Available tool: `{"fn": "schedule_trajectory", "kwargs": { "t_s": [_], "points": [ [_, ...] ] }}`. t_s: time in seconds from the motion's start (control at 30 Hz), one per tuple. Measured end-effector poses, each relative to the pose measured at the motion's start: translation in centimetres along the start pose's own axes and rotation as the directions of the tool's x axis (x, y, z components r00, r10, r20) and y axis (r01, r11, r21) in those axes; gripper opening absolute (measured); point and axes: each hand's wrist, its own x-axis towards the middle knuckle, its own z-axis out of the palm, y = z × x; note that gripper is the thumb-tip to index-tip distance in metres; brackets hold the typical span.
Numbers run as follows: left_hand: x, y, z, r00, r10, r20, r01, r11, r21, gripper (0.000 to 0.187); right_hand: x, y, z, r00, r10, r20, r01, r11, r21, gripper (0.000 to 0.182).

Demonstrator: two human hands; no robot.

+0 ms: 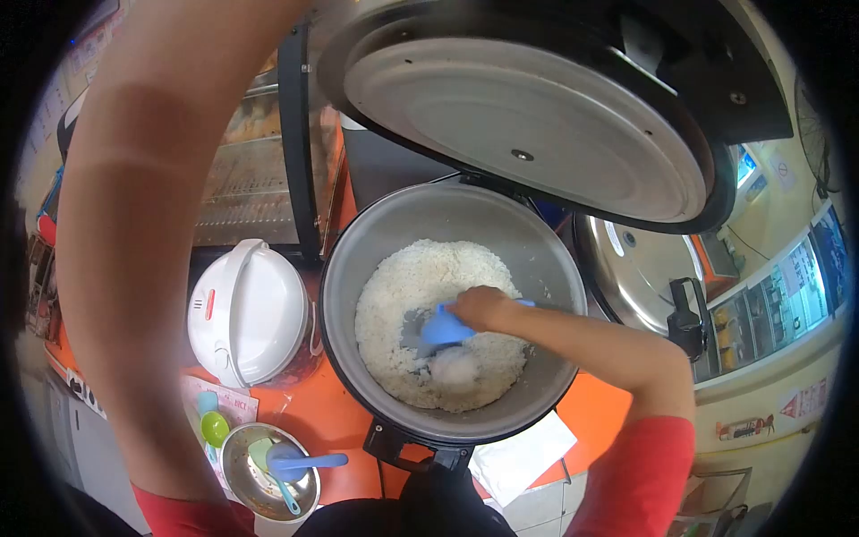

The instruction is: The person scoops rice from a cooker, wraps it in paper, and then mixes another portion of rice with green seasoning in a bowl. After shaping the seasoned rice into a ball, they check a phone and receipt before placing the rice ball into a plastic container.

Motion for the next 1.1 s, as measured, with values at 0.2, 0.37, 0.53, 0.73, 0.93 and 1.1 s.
{"fn": "schedule_trajectory", "kwargs": {
  "t_s": [0.2, 0.37, 0.53, 0.73, 0.93, 1.1],
  "points": [
    [-0.2, 0.1, 0.2, 0.998, -0.059, -0.019, 0.059, 0.998, -0.018, 0.034, -0.5, -4.0, 2.4, 0.908, 0.061, 0.415, -0.052, 0.998, -0.035, 0.058],
    [-0.3, 0.4, -0.1, 0.999, -0.044, 0.007, 0.044, 0.999, -0.029, 0.037, -4.9, -4.8, -0.1, 0.839, 0.144, 0.524, -0.168, 0.986, -0.002, 0.05],
    [-1.0, 0.4, -0.6, 0.997, 0.07, 0.035, -0.072, 0.995, 0.063, 0.043, -4.8, -4.2, 4.1, 0.916, 0.024, 0.399, -0.04, 0.999, 0.032, 0.049],
    [-1.6, 1.9, 1.0, 0.986, -0.144, -0.08, 0.147, 0.989, 0.029, 0.047, -1.3, 0.2, 1.5, 0.872, 0.025, 0.489, -0.253, 0.878, 0.406, 0.047],
    [-0.3, 2.0, -0.8, 0.961, -0.206, 0.186, 0.22, 0.974, -0.058, 0.041, 0.6, 0.2, 1.0, 0.992, 0.127, -0.021, -0.117, 0.956, 0.268, 0.048],
    [-0.7, 2.4, 0.5, 0.968, -0.25, 0.023, 0.25, 0.968, 0.006, 0.037, 2.9, 0.3, 1.1, 0.975, 0.135, 0.174, -0.137, 0.991, 0.003, 0.058]
  ]
}}
